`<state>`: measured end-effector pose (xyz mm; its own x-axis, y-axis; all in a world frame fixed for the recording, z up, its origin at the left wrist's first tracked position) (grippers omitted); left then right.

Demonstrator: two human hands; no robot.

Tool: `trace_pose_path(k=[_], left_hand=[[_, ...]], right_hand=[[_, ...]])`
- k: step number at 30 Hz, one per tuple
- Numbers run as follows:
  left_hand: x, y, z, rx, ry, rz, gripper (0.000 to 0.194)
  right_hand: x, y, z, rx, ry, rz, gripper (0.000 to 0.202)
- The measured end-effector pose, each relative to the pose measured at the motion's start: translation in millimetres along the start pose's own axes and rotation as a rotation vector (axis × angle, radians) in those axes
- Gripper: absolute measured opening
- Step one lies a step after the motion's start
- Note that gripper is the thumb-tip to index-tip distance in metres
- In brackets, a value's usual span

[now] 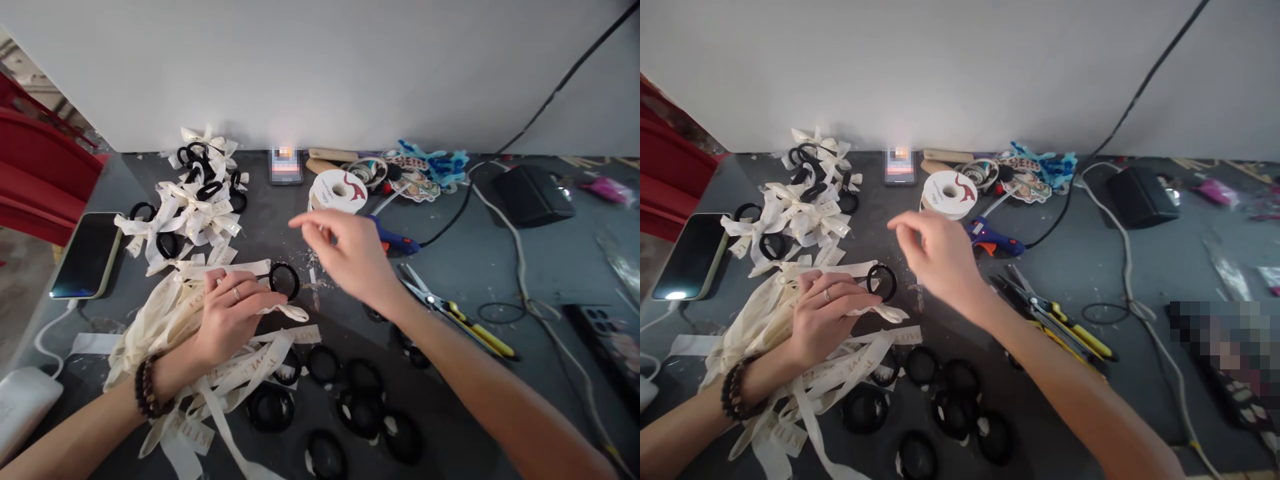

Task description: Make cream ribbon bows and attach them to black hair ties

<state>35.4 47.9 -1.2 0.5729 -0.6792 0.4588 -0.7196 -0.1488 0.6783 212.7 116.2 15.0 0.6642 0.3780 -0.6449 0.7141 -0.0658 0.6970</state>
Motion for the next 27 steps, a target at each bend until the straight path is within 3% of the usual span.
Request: trace_pose_path(k=[5,8,11,18,27], left_hand=[[-1,-1.0,0,-0.006,0.01,-0.008,0.027],[1,0.2,1,0.007,-0.009,-0.007,0.027],[2,-0.5,1,-0.006,-0.015,-0.01,0.03],[-3,-3.1,0,-0.036,0.042,0.0,0.036],[-13,-6.1,-1,-0.092,0.159,0.066,0.031]], right_hand=[[-25,-32,46,-0.169,-0.029,-0.133,0.021],[-27,-39,59,-0.157,-0.019,-0.136,0.021],[-26,-36,62,-0.11,-0.005,-0.145,0.021],[-19,-39,62,-0.177,0.005,-0.181,0.019],[-16,-38,61,-0.158,-0.006,-0.168,0.013]])
Point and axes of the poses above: each hand's wrist, its own z-axis away from the middle knuckle, its own y-axis out of the back of the hand, x = y × z, the point moved 9 cm from there along -z, towards the middle knuckle, and after that the axes turned 11 degrees about y, right-handed, at the moved point
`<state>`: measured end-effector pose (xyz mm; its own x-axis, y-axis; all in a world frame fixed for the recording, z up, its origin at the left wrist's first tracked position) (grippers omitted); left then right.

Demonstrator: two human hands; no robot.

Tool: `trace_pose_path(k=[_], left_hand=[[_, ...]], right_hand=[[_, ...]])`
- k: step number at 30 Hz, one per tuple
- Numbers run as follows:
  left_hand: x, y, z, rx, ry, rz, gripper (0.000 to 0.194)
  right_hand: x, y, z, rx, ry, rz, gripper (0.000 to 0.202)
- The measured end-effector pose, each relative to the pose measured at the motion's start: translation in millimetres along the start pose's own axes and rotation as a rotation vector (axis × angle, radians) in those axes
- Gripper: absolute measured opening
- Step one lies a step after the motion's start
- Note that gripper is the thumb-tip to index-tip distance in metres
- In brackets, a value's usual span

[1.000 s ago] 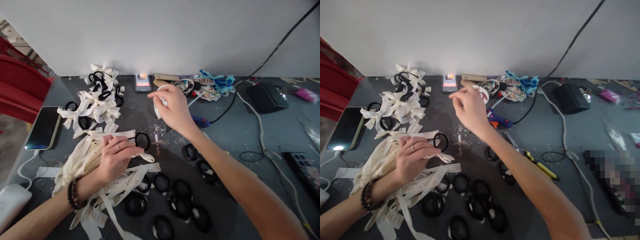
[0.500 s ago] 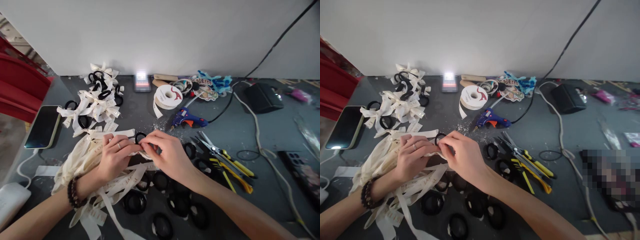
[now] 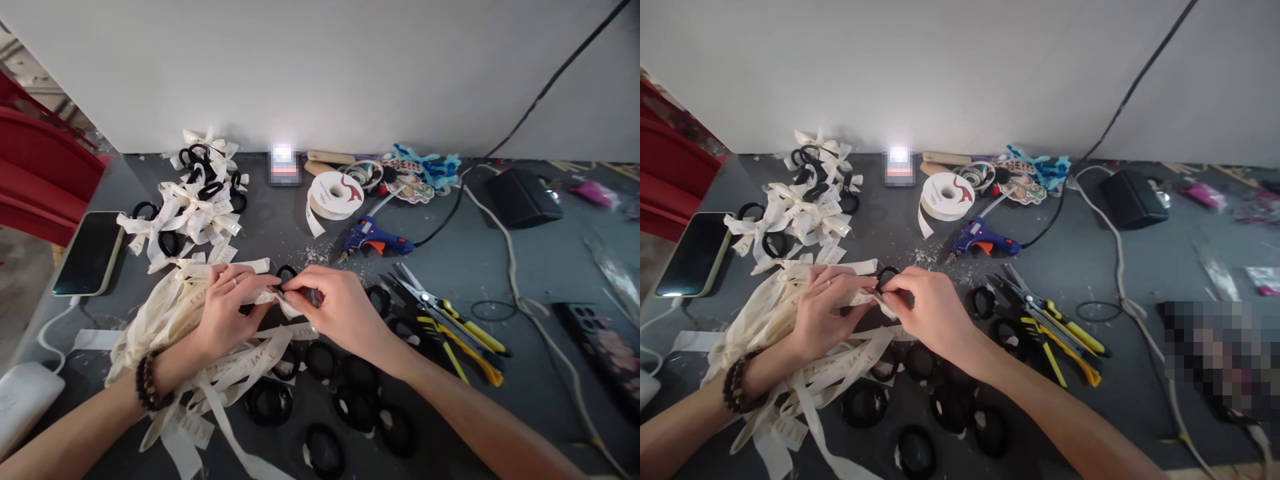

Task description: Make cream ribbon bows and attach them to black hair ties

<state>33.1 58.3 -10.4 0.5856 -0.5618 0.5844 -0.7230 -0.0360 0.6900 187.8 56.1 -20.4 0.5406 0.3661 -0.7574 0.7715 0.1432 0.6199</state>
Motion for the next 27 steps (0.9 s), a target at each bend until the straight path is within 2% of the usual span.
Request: trace_pose_path(k=[4,10,18,27], left_hand=[[-7,-3.5,-1,-0.055,0.068,0.057,0.033],[-6,-1.9,2,-0.006,0.028,0.065,0.031],[-17,-6.3,4,-0.037,0.091,0.161,0.046],[-12,-4.0,3,-0.034,0.053,0.13,0.049]], right_hand=[[1,1,-1,-0.027,-0.007,0.007,0.014],[2,-6,-1,-0.058,-0.046,-0.049,0.017],[6,-12,1,-0.03,-0.046,-0.104,0.019],[0,-14,0,-0.024,-0.037,-0.117,0.021]])
Point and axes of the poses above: each hand's wrist, its own z-axis away from the middle knuckle, its own y-axis out of the back of the hand, x = y × z, the point moved 9 cm from there along -z, towards the middle knuckle, and after that the axes turned 11 degrees about y, right-handed, at the moved point
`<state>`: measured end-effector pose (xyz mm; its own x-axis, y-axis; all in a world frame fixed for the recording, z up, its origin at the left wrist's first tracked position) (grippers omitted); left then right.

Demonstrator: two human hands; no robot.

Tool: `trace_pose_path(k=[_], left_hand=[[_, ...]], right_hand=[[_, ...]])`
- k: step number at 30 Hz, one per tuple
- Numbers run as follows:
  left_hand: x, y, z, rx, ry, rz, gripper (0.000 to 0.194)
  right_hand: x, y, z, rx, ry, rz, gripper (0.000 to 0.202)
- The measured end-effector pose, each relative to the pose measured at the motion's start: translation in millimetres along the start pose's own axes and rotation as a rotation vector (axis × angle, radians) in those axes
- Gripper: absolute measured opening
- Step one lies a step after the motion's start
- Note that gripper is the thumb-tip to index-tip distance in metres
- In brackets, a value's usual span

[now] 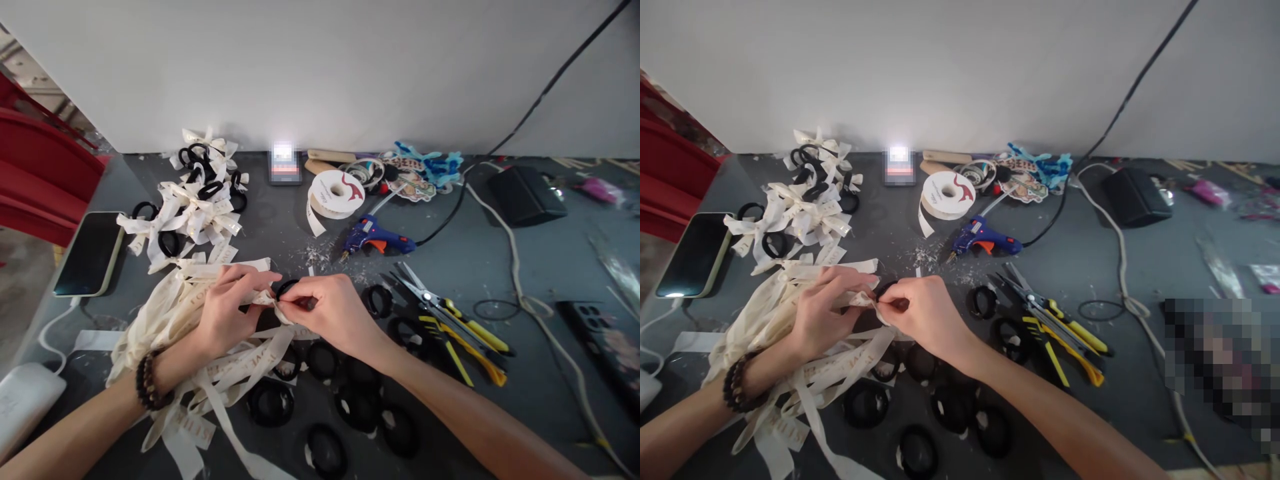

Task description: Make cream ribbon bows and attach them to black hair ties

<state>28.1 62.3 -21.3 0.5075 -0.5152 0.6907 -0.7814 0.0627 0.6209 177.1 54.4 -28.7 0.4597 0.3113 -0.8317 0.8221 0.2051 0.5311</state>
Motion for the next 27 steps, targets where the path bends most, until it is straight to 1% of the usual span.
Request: trace_pose_path(k=[4,12,18,20,22,24,27], left_hand=[[-1,-0.1,0,0.002,0.009,-0.037,0.049],[-5,1.1,1,0.01,0.064,0.004,0.058],[-11,-6.4,1,-0.057,0.113,0.006,0.065],[-13,-6.2,1,-0.049,0.119,0.006,0.061],[-12,-5.3,0,-0.042,0.114,0.006,0.051],[-12,-4.6,-1,-0.049,0.123,0.014,0.047],[-16,-2.1,-3,-0.051,0.186,0.074,0.048]], right_hand=[[-1,-2,0,-0.002,0.013,-0.005,0.021],[-7,-2,1,0.018,0.066,0.039,0.023],[-8,-10,5,-0.011,0.105,0.147,0.025],[-7,-12,8,-0.008,0.098,0.186,0.026],[-5,-9,10,0.012,0.074,0.183,0.024],[-4,-1,7,0.014,0.063,0.149,0.02],[-4,19,-12,-0.049,0.098,0.063,0.012]])
Point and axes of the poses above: each hand's wrist, its own z-axis away from the middle knuckle, its own y-axis out of the back of the hand, x = y × z, the point moved 9 cm from there along -z, towards the middle knuckle, and after that the axes turned 11 degrees about y, right-handed, at the moved point
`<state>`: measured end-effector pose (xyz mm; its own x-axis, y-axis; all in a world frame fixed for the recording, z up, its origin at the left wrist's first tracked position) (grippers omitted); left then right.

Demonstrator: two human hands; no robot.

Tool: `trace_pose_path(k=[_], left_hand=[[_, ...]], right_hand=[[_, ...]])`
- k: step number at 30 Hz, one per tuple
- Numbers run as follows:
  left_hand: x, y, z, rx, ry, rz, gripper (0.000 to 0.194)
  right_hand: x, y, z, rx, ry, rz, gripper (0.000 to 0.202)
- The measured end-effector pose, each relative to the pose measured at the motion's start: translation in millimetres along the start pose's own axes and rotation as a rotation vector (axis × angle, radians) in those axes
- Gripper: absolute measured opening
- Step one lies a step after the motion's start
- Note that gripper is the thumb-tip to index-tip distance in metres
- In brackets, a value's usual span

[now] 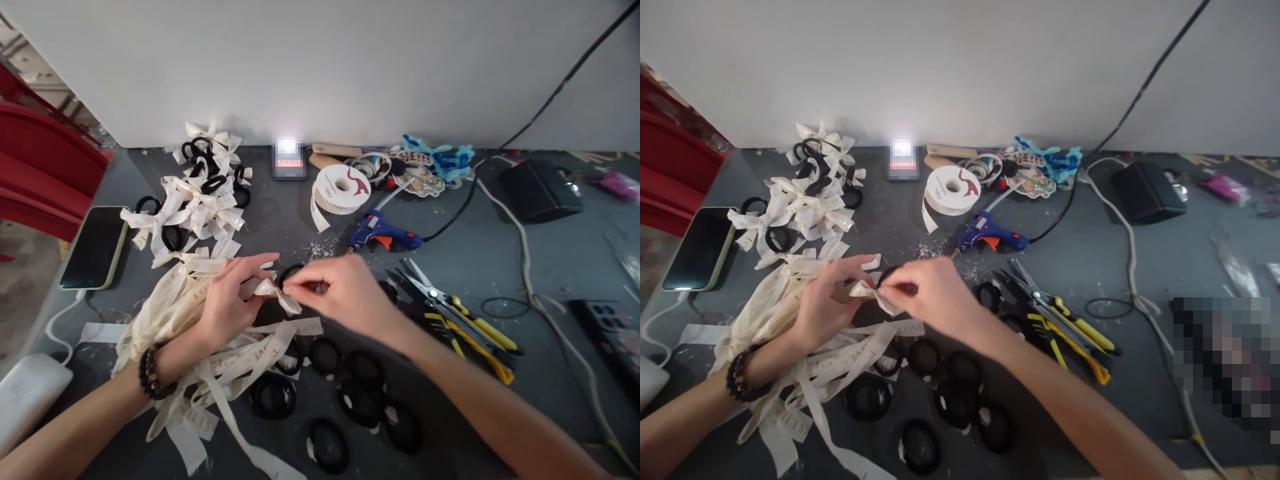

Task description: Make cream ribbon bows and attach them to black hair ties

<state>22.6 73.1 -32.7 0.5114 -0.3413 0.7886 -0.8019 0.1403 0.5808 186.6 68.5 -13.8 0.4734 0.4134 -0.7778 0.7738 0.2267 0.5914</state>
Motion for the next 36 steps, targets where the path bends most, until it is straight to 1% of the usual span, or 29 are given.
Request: trace_pose_path(k=[1,2,4,5,7,8,9,13,16,18,20,24,27,29,32,34,36], left_hand=[[-2,1.1,-1,0.003,0.021,0.025,0.047],[-2,1.8,-2,0.004,0.032,0.043,0.046],[0,2.5,-3,0.007,0.007,0.061,0.036],[2,2.5,-3,0.009,-0.02,0.062,0.029],[5,2.2,-3,0.012,-0.069,0.066,0.016],[6,1.8,-3,0.011,-0.084,0.07,0.013],[7,1.5,-4,0.01,-0.093,0.075,0.011],[10,-0.1,-4,-0.012,-0.122,0.095,0.013],[10,0.3,-4,-0.014,-0.122,0.089,0.013],[9,0.1,-4,-0.016,-0.112,0.072,0.011],[8,-1.0,-5,-0.023,-0.101,0.049,0.01],[7,-0.9,-5,-0.012,-0.101,0.025,0.011],[7,-1.6,-5,-0.014,-0.105,0.007,0.012],[7,-2.0,-5,-0.018,-0.103,0.007,0.013],[7,-2.2,-5,-0.028,-0.107,0.024,0.015],[7,-2.2,-5,-0.031,-0.108,0.026,0.015],[7,-1.8,-5,-0.028,-0.105,0.017,0.015]], right_hand=[[4,10,-10,-0.017,0.012,-0.017,0.011],[9,26,-23,0.031,0.039,0.015,0.013],[21,69,-48,0.257,0.097,0.172,0.018],[31,86,-59,0.35,0.102,0.239,0.02],[56,101,-84,0.414,0.086,0.334,0.021],[68,105,-96,0.432,0.084,0.382,0.022],[79,104,-108,0.42,0.088,0.428,0.024],[113,87,-143,0.386,0.107,0.556,0.03],[131,79,-154,0.406,0.071,0.601,0.032],[141,76,-156,0.425,0.052,0.616,0.032],[147,74,-156,0.434,0.068,0.625,0.031],[150,73,-156,0.444,0.118,0.625,0.031],[143,81,-153,0.478,0.105,0.661,0.032],[132,89,-146,0.517,0.094,0.696,0.031],[112,97,-130,0.557,0.087,0.7,0.03],[96,97,-115,0.555,0.085,0.668,0.03],[77,92,-99,0.536,0.082,0.612,0.03]])
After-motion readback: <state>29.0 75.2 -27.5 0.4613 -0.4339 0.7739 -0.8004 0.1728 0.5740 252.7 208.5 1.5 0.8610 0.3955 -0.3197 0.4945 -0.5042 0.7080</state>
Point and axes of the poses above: each hand's wrist, its own z-axis away from the middle knuckle, its own y-axis out of the back of the hand, x = y × z, the point moved 9 cm from there along -z, towards the middle knuckle, and after that the axes turned 11 degrees about y, right-handed, at the moved point
